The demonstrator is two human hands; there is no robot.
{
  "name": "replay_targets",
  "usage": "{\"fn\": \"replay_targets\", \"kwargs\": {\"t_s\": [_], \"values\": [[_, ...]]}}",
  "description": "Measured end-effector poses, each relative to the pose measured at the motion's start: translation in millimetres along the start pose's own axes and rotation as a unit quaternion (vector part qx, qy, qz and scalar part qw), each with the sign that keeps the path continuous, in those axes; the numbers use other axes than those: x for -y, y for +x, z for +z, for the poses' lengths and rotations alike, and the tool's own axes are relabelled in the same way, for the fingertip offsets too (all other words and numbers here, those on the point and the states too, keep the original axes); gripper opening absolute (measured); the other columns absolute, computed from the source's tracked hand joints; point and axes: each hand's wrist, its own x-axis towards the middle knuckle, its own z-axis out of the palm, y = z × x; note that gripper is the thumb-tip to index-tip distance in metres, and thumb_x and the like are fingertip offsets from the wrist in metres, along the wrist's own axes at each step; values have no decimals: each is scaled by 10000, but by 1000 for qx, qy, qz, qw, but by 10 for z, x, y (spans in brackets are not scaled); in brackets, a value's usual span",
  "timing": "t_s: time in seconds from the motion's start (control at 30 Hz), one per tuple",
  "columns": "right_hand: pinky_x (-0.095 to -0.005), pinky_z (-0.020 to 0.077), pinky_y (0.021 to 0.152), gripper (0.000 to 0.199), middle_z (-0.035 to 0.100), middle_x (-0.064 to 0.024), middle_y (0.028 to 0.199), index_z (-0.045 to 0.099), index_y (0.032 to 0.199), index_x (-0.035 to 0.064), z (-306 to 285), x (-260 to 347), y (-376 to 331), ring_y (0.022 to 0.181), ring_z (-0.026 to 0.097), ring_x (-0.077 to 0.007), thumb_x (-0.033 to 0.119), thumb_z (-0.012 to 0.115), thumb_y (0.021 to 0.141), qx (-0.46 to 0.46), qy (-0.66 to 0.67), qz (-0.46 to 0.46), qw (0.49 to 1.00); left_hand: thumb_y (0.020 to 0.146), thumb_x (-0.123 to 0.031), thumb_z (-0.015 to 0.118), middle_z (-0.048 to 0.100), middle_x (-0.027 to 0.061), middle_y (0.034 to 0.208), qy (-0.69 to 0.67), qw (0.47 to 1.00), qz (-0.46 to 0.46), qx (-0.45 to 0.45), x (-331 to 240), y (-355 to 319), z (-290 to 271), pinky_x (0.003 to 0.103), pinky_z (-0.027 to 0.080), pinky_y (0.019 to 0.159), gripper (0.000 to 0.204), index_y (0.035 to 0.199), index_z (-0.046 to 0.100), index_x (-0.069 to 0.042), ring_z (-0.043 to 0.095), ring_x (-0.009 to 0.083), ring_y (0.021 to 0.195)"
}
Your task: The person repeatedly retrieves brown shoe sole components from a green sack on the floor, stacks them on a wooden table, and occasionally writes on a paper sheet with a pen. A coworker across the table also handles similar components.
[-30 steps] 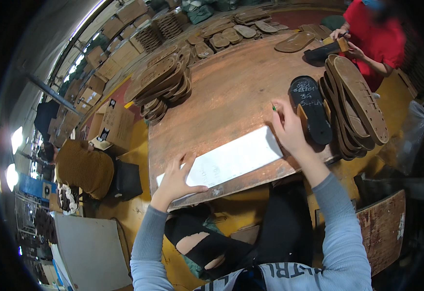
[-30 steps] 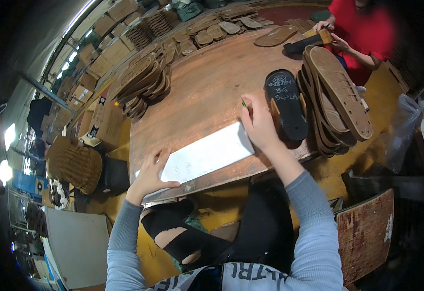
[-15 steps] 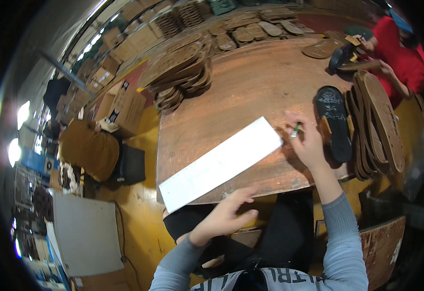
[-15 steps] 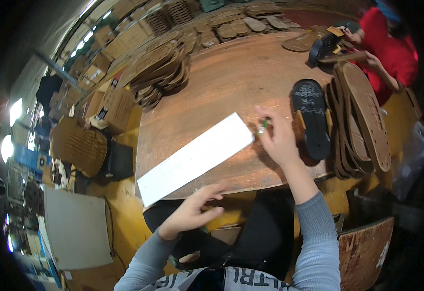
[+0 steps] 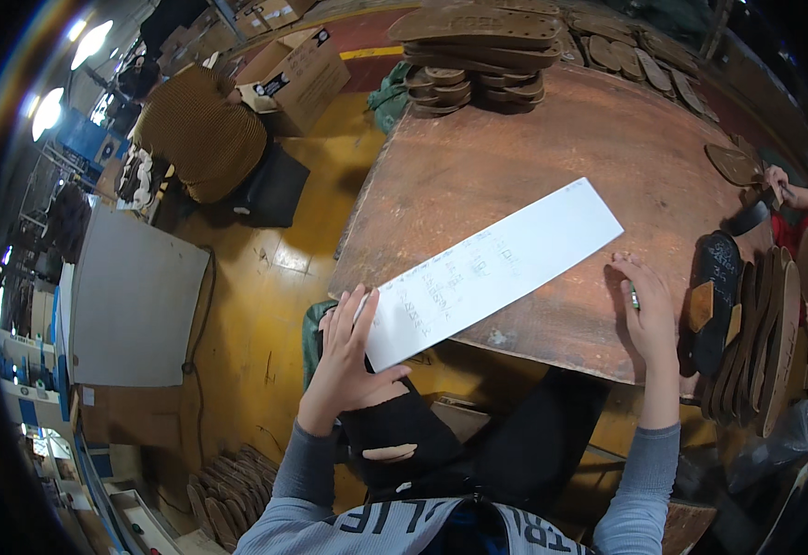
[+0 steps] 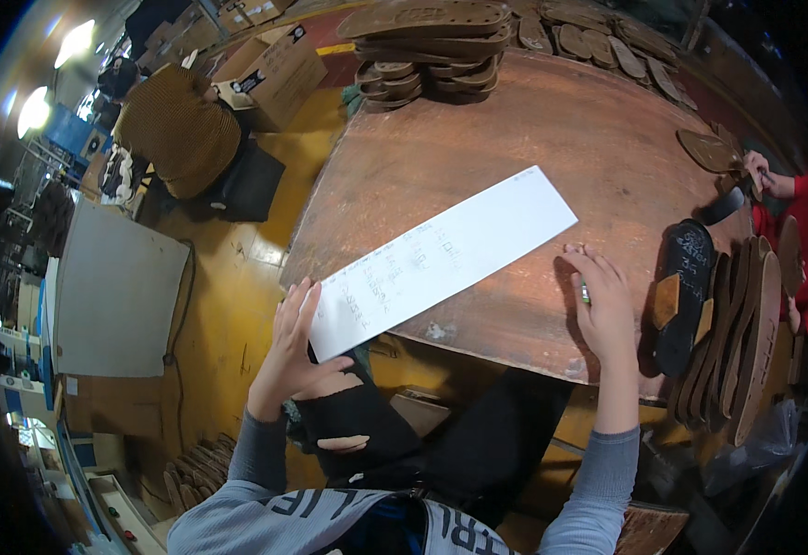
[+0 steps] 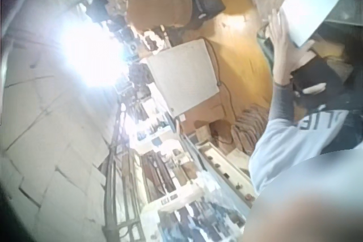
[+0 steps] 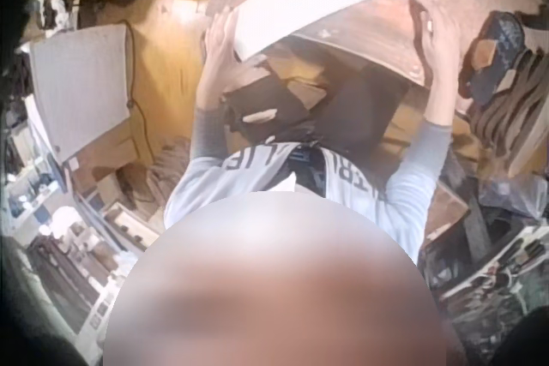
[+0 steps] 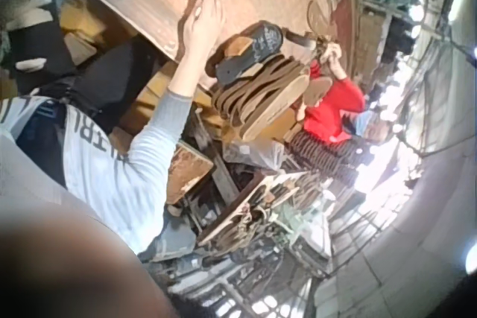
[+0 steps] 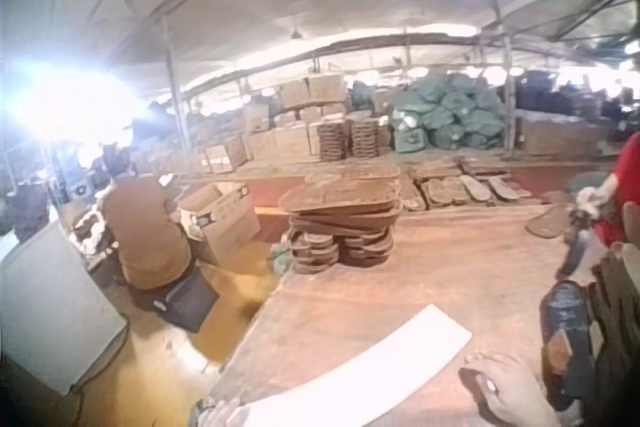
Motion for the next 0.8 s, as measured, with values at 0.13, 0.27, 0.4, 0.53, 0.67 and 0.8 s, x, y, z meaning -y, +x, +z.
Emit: {"fn": "replay_targets", "kwargs": {"t_s": [0.13,0.27,0.4,0.53,0.67,0.8], "values": [[-452,389,1070,369,623,-109,1304,592,1250,72,2,-7,0,1259,534,-352,-47,518,908,5,-7,34,999,604,-505,856,299,176,1561,-57,995,72,-35,174,-1,152,590,150,1169,1168,1526,286,-71,221,389,1470],[-468,383,1076,400,612,-113,1321,586,1276,81,28,47,2,1291,503,-373,-41,542,897,-45,-38,20,998,521,-469,895,281,194,1569,-97,993,54,50,-142,323,259,531,139,1197,1277,1541,236,-72,217,380,1474],[-461,374,1076,417,604,-92,1343,591,1273,91,21,69,23,1326,480,-346,-62,513,893,-29,-89,-3,996,459,-522,896,306,194,1552,-142,981,105,76,-254,660,234,480,207,1194,1349,1541,227,-72,242,389,1460],[-459,368,1067,442,602,-70,1353,599,1256,93,12,42,34,1323,495,-310,-99,471,878,31,-86,-4,996,569,-511,877,351,192,1522,-239,964,110,34,-130,673,206,485,295,1149,1109,1466,389,-78,310,383,1430],[-458,369,1064,418,622,-68,1327,606,1225,85,22,29,30,1307,512,-314,-98,475,873,23,-62,8,998,684,-381,835,412,206,1461,-236,960,147,-21,-79,584,297,467,410,1062,718,1292,594,-87,454,380,1318],[-456,370,1064,397,638,-66,1303,611,1197,81,28,14,37,1295,524,-313,-95,488,864,10,-55,4,998,685,-300,791,502,201,1350,-239,950,182,-81,-82,597,419,433,498,975,507,1133,701,-81,563,360,1211]]}}
